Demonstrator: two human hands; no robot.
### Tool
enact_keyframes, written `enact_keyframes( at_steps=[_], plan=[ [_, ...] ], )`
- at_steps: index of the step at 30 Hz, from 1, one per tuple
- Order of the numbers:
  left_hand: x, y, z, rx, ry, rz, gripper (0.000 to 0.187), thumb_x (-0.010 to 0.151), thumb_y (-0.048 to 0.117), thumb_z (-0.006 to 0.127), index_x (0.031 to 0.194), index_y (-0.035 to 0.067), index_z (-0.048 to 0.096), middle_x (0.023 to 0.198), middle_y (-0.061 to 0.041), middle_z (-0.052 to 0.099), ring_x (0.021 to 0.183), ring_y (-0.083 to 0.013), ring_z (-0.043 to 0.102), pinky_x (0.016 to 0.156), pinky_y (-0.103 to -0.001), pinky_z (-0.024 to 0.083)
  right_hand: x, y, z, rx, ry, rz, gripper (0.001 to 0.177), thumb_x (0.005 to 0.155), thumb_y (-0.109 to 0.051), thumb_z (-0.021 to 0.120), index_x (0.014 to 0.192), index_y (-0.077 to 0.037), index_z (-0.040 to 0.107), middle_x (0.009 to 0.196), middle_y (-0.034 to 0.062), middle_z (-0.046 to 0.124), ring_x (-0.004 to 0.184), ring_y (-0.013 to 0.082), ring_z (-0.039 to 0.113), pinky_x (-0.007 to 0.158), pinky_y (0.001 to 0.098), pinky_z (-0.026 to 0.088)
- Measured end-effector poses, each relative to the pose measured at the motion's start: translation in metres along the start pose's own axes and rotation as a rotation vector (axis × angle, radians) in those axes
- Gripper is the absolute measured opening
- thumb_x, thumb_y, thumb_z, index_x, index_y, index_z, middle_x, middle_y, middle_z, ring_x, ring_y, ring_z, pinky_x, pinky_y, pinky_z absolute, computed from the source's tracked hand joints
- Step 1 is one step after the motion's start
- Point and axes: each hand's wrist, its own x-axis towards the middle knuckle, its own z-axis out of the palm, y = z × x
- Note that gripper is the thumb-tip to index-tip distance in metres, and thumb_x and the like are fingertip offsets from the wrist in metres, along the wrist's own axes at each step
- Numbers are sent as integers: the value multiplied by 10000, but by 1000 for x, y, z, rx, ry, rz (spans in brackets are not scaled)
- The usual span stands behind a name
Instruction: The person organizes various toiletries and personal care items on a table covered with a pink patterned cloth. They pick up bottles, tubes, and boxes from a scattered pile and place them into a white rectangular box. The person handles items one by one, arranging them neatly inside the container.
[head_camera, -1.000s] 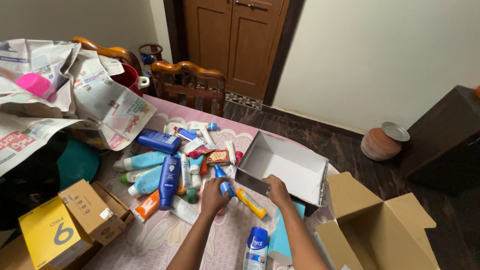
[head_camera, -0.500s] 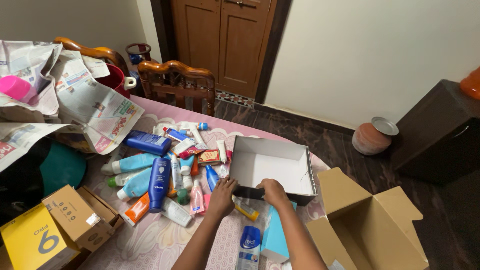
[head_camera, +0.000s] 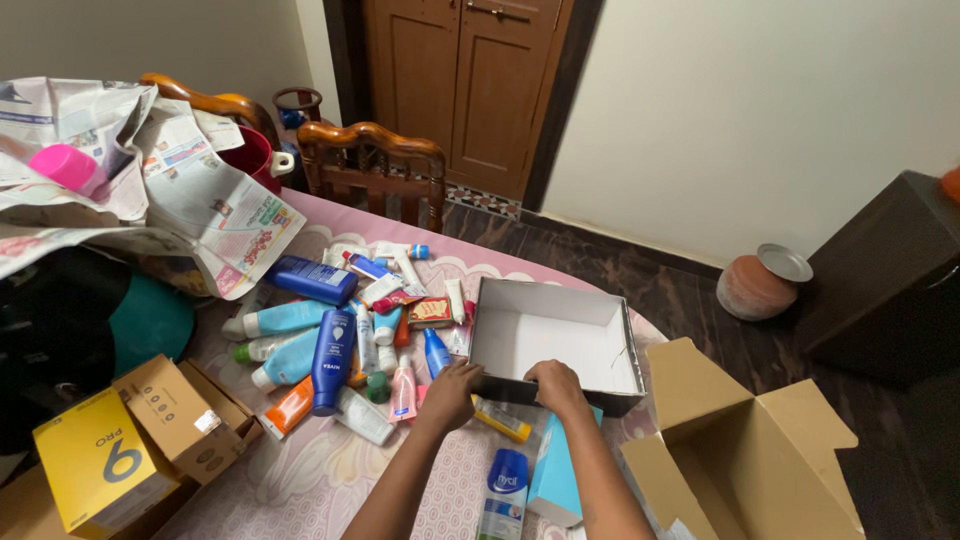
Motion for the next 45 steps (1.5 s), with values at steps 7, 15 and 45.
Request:
enact_keyframes(
  at_steps=[7,15,45],
  plan=[
    [-9,4,-12,-18,-45,-4,540,796,-28,558,1326,52,620,1393,-146,618,1374,-345,487,1134,-490,365,-1,1,2,-26,-46,-6,421,666,85,741,1011,-148,805,1022,118,755,1009,320,710,878,421,565],
    [-22,17,-23,-255,99,-162,606,769,6,682,1362,88,589,1444,-136,559,1298,-351,546,1051,-400,471,-25,-59,-3,90,342,-249,154,742,5,736,891,-31,758,882,152,726,879,335,698,865,437,557],
    [-13,-25,0,-494,308,-325,457,905,146,656,1351,66,605,1349,-174,669,1277,-343,622,1073,-394,468,-37,-103,-9,186,285,42,614,669,-152,793,1259,-112,632,1162,151,709,1033,355,688,908,448,557]
  ],
)
